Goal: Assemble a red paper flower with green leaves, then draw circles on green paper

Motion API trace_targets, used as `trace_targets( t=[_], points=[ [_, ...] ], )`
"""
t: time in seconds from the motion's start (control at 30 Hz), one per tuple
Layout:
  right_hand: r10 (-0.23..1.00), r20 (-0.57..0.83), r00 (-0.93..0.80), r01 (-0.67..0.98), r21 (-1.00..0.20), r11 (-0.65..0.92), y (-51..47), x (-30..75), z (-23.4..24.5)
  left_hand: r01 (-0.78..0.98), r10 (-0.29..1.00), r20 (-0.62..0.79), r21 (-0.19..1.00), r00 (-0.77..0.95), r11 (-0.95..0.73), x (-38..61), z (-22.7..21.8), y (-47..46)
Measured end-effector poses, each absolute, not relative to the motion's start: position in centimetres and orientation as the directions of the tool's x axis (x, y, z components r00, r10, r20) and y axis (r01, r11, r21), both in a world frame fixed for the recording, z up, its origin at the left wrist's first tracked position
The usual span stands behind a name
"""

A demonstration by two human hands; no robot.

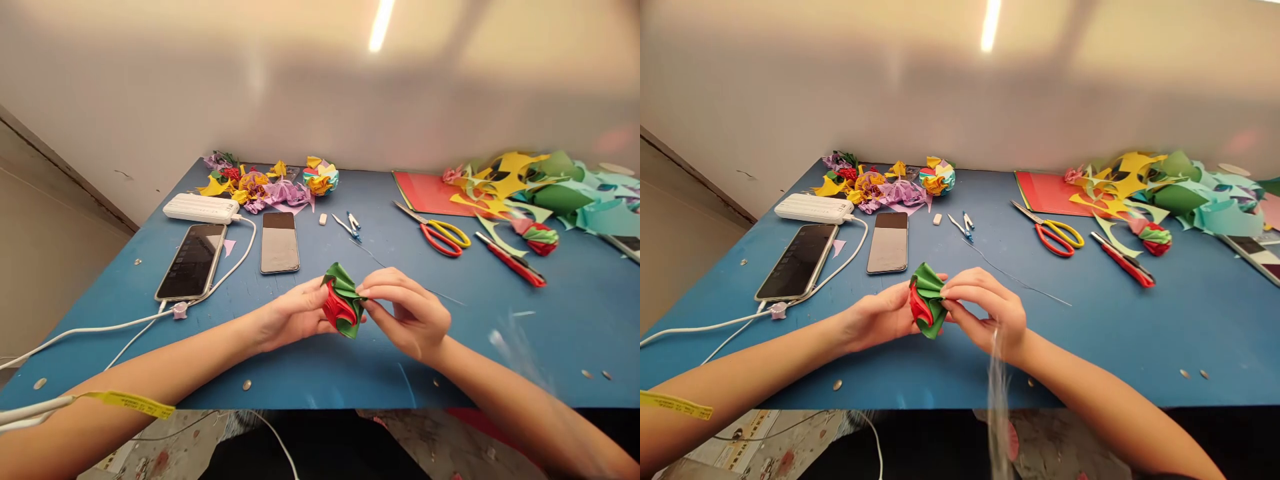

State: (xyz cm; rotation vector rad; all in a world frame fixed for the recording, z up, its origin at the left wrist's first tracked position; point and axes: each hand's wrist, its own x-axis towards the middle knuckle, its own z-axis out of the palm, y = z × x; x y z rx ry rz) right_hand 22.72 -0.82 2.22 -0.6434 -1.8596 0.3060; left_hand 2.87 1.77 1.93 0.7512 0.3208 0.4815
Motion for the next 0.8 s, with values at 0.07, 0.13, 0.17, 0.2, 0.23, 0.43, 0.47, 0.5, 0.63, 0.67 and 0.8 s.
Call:
trace_targets(
  t=[0.07, 0.13, 0.17, 0.2, 0.23, 0.43, 0.47, 0.5, 0.63, 0.67, 0.8],
  points=[
    [0.566, 0.778, -0.274, 0.298, -0.49, 0.819, -0.6, 22.5, 2.2, -0.292, 0.538, -0.093, 0.756, 0.838, 0.586, 2.9, 2.1, 1.5],
    [0.549, 0.784, -0.291, 0.324, -0.459, 0.827, -0.4, 22.3, 2.1, -0.255, 0.582, -0.121, 0.814, 0.804, 0.522, 2.8, 2.5, 1.4],
    [0.54, 0.786, -0.301, 0.337, -0.442, 0.831, -0.3, 22.2, 2.1, -0.23, 0.606, -0.142, 0.839, 0.782, 0.494, 2.8, 2.7, 1.4],
    [0.536, 0.786, -0.309, 0.354, -0.429, 0.831, -0.3, 22.2, 2.0, -0.203, 0.63, -0.164, 0.86, 0.759, 0.468, 2.8, 2.8, 1.4],
    [0.542, 0.78, -0.314, 0.372, -0.424, 0.826, -0.2, 22.2, 1.9, -0.176, 0.65, -0.184, 0.876, 0.737, 0.448, 2.9, 2.9, 1.4],
    [0.569, 0.757, -0.321, 0.421, -0.423, 0.802, -0.5, 22.4, 1.8, -0.113, 0.695, -0.197, 0.921, 0.691, 0.374, 3.1, 2.8, 1.3],
    [0.569, 0.755, -0.324, 0.422, -0.423, 0.802, -0.5, 22.3, 1.8, -0.11, 0.696, -0.196, 0.923, 0.69, 0.369, 3.1, 2.8, 1.2],
    [0.574, 0.752, -0.326, 0.424, -0.426, 0.799, -0.5, 22.3, 1.9, -0.105, 0.699, -0.2, 0.924, 0.686, 0.367, 3.2, 2.7, 1.2],
    [0.628, 0.712, -0.315, 0.445, -0.473, 0.76, -0.5, 22.5, 2.1, -0.09, 0.756, -0.21, 0.938, 0.619, 0.334, 3.1, 2.7, 1.3],
    [0.645, 0.694, -0.319, 0.447, -0.49, 0.748, -0.5, 22.6, 2.1, -0.087, 0.777, -0.204, 0.945, 0.595, 0.315, 3.0, 2.7, 1.3],
    [0.699, 0.618, -0.36, 0.424, -0.56, 0.712, -0.4, 23.0, 2.1, -0.066, 0.838, -0.184, 0.965, 0.514, 0.253, 3.0, 2.7, 1.7]
  ],
)
